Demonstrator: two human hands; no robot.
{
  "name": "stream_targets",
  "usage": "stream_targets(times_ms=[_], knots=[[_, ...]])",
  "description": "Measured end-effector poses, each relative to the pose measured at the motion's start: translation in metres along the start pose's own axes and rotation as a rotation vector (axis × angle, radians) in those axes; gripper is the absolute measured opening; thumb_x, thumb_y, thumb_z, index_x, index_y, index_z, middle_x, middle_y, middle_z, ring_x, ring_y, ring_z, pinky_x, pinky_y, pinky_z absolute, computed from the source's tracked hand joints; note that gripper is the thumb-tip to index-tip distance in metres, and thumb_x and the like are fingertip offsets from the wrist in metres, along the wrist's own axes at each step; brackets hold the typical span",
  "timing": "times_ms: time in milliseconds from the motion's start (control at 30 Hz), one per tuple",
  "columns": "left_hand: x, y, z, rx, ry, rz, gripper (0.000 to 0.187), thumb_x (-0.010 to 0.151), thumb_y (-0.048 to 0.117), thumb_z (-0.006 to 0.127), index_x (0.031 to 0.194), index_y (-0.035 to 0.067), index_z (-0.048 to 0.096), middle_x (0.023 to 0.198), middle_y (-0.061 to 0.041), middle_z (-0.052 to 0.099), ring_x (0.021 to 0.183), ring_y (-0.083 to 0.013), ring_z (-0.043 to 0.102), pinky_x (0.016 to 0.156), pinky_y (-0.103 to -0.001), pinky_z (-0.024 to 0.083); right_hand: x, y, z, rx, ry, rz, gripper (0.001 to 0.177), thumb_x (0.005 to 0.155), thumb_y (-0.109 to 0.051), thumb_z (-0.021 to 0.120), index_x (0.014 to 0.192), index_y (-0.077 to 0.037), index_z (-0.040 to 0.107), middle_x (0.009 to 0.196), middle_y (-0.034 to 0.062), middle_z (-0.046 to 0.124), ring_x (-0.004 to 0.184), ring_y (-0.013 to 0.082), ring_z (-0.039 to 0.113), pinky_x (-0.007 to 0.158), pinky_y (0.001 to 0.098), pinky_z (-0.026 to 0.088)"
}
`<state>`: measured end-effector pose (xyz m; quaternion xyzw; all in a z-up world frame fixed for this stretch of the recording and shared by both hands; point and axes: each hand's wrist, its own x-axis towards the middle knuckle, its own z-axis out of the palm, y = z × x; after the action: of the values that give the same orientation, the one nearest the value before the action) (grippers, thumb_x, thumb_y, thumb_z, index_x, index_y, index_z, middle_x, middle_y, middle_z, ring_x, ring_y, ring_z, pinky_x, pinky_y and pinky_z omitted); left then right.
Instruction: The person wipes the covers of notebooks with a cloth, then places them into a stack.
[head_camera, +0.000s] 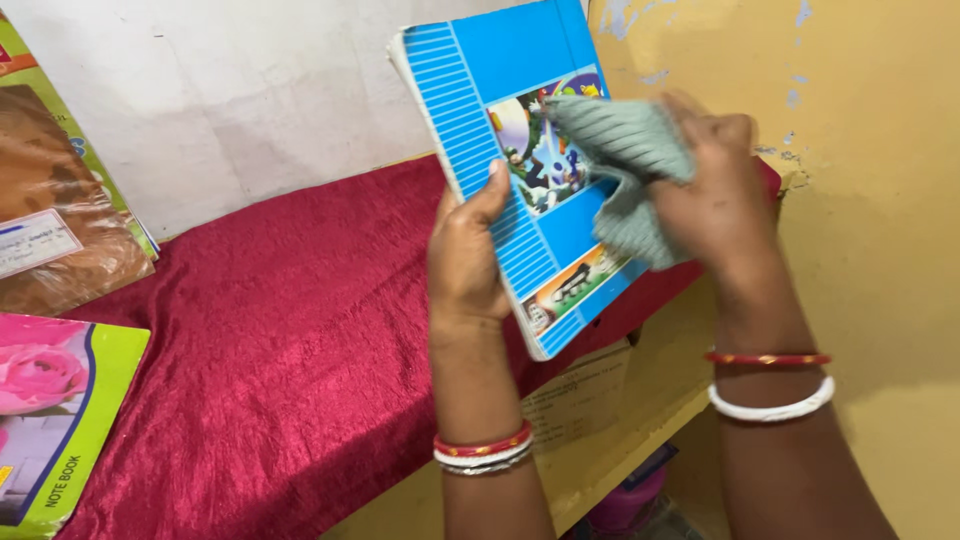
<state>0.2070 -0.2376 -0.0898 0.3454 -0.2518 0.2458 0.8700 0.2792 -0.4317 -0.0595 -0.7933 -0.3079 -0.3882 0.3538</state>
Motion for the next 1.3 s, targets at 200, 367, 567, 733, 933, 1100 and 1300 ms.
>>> stream_targets(times_ms=[200,367,567,733,933,1100,1300], knots=[[-0.004,0.01,0.0,0.208,0.096,-0.074,0.038,0.101,0.012,0.055,0.135,-0.004,0.055,0.112,-0.015,0.069,0.095,-0.0232,0.069,0.084,-0.041,0.059,0.009,-0.042,-0.041,0.83,0.267,0.204,0.04,0.083,0.001,0.069,0.119,-0.003,0.052,0.098,0.0058,0.07,0.086,0.0111,0.073,0.077,0.0227,0.061],[0.005,-0.015,-0.003,0.175,0.029,-0.102,0.039,0.102,0.01,0.058,0.138,-0.004,0.056,0.116,-0.012,0.068,0.1,-0.0197,0.066,0.09,-0.036,0.056,-0.004,-0.054,0.006,0.176,0.241,-0.36,0.044,0.073,0.01,0.067,0.115,-0.002,0.07,0.13,0.0232,0.065,0.123,0.0379,0.063,0.104,0.0441,0.052],[0.003,-0.002,-0.016,0.052,0.141,-0.048,0.037,0.101,0.011,0.057,0.134,-0.005,0.055,0.114,-0.016,0.069,0.098,-0.0251,0.07,0.088,-0.041,0.059,0.0,0.031,0.017,0.085,0.162,0.024,0.045,0.087,-0.002,0.071,0.132,-0.011,0.073,0.13,0.017,0.067,0.121,0.0337,0.064,0.107,0.0418,0.05],[0.002,0.004,-0.011,0.03,0.195,-0.008,0.037,0.098,0.009,0.057,0.132,-0.005,0.055,0.116,-0.017,0.07,0.096,-0.026,0.073,0.088,-0.042,0.061,0.003,0.016,-0.01,0.419,0.297,0.14,0.051,0.085,-0.004,0.062,0.136,-0.008,0.059,0.133,0.0143,0.046,0.127,0.0273,0.054,0.108,0.0382,0.05],[0.0,-0.023,0.001,0.369,0.024,-0.19,0.04,0.094,0.007,0.063,0.132,-0.006,0.06,0.11,-0.014,0.07,0.092,-0.0237,0.069,0.081,-0.037,0.06,-0.012,-0.015,0.012,0.307,0.156,-0.24,0.07,0.085,0.012,0.057,0.151,-0.013,0.061,0.14,0.0103,0.06,0.137,0.0259,0.059,0.125,0.0354,0.048],[-0.003,-0.01,-0.002,0.315,-0.049,-0.217,0.042,0.097,0.008,0.062,0.137,-0.002,0.057,0.111,-0.01,0.07,0.095,-0.0177,0.07,0.087,-0.035,0.059,0.01,0.041,-0.012,0.364,0.518,0.196,0.057,0.081,0.004,0.058,0.136,-0.008,0.048,0.134,0.006,0.055,0.119,0.0186,0.058,0.105,0.0309,0.049],[0.012,-0.017,-0.017,0.342,0.079,-0.149,0.033,0.096,0.01,0.062,0.128,-0.001,0.06,0.102,-0.009,0.071,0.085,-0.0179,0.069,0.079,-0.037,0.059,0.004,0.031,-0.033,0.455,0.388,-0.112,0.037,0.1,0.009,0.066,0.134,-0.001,0.06,0.137,0.0071,0.059,0.123,0.0133,0.057,0.114,0.0282,0.05]])
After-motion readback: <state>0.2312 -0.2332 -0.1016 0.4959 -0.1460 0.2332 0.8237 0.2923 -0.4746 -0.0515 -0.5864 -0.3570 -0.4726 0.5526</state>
